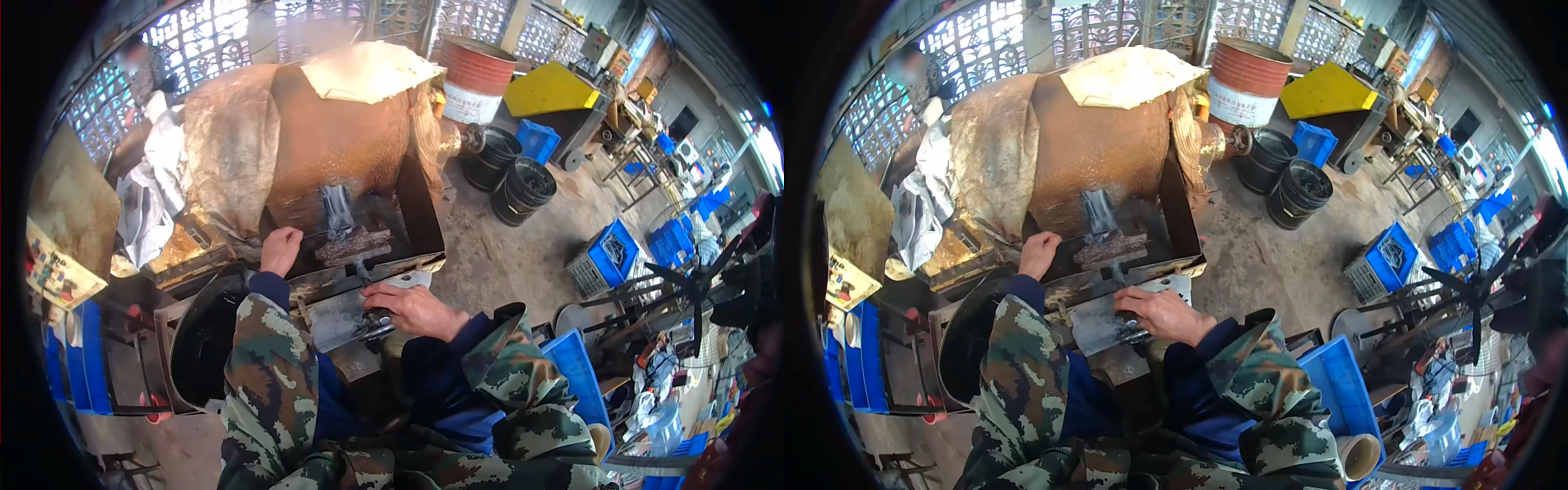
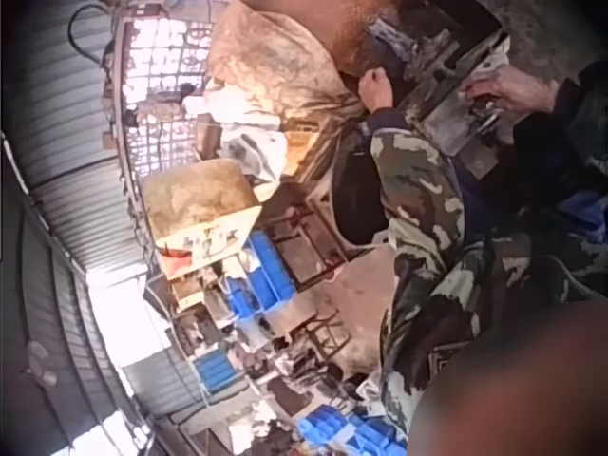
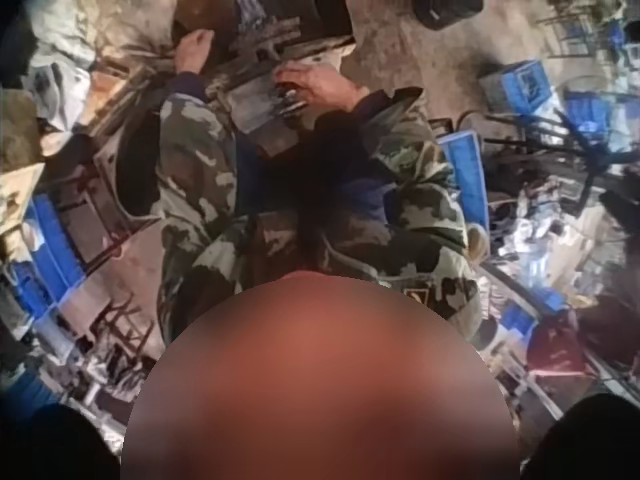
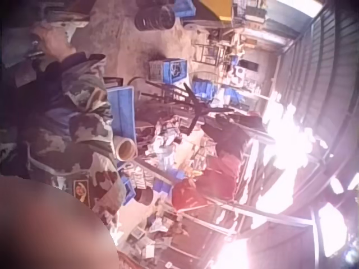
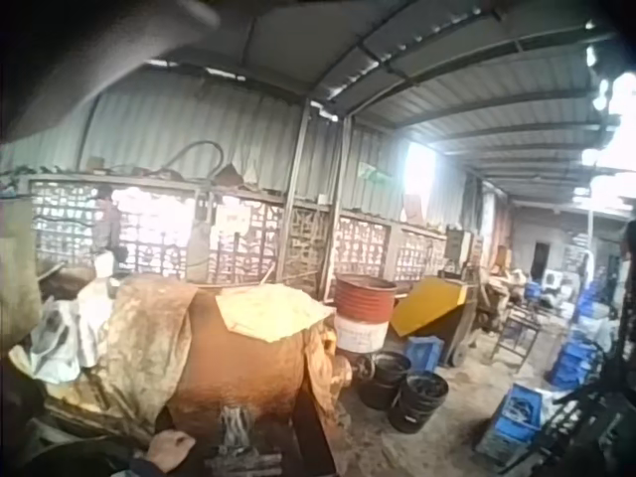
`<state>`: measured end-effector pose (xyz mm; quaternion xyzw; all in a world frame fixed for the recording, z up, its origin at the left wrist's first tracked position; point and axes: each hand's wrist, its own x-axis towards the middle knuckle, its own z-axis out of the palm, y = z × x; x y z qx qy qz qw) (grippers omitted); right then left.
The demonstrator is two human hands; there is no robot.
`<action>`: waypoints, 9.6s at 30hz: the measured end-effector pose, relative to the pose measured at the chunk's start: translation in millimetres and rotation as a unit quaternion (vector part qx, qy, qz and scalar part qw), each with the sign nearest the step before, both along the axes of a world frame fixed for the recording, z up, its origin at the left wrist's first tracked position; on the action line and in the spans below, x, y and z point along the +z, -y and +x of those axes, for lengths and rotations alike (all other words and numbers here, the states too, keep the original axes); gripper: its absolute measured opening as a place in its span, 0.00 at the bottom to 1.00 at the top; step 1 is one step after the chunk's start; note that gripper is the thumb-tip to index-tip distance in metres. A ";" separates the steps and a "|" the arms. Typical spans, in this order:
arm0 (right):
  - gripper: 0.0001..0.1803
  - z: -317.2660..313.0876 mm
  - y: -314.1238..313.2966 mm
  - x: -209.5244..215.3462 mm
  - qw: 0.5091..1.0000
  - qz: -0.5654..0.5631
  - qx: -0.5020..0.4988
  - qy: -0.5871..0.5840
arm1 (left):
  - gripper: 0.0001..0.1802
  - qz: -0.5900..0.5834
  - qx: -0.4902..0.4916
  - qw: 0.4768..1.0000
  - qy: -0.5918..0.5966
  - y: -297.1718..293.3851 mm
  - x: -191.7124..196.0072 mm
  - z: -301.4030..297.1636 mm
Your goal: Grinding and polishing small metal components using a bench grinder.
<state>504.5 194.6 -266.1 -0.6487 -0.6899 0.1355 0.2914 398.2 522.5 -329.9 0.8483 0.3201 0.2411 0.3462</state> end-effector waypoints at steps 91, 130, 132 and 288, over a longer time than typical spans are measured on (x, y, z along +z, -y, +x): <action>0.36 129.4 -252.4 30.4 0.879 0.199 -0.257 -0.349 | 0.27 -0.253 0.103 0.871 -0.408 -45.0 -142.0 -359.6; 0.19 123.5 -248.7 31.1 0.867 0.183 -0.316 -0.338 | 0.10 -0.315 0.145 0.921 -0.176 -3.6 9.2 -313.5; 0.19 121.1 -248.3 32.8 0.868 0.187 -0.312 -0.338 | 0.10 -0.352 0.162 0.912 -0.136 1.3 2.7 -297.9; 0.11 59.1 -91.9 52.8 0.896 -0.002 -0.178 -0.407 | 0.14 -0.295 0.030 0.933 0.202 39.9 97.1 22.5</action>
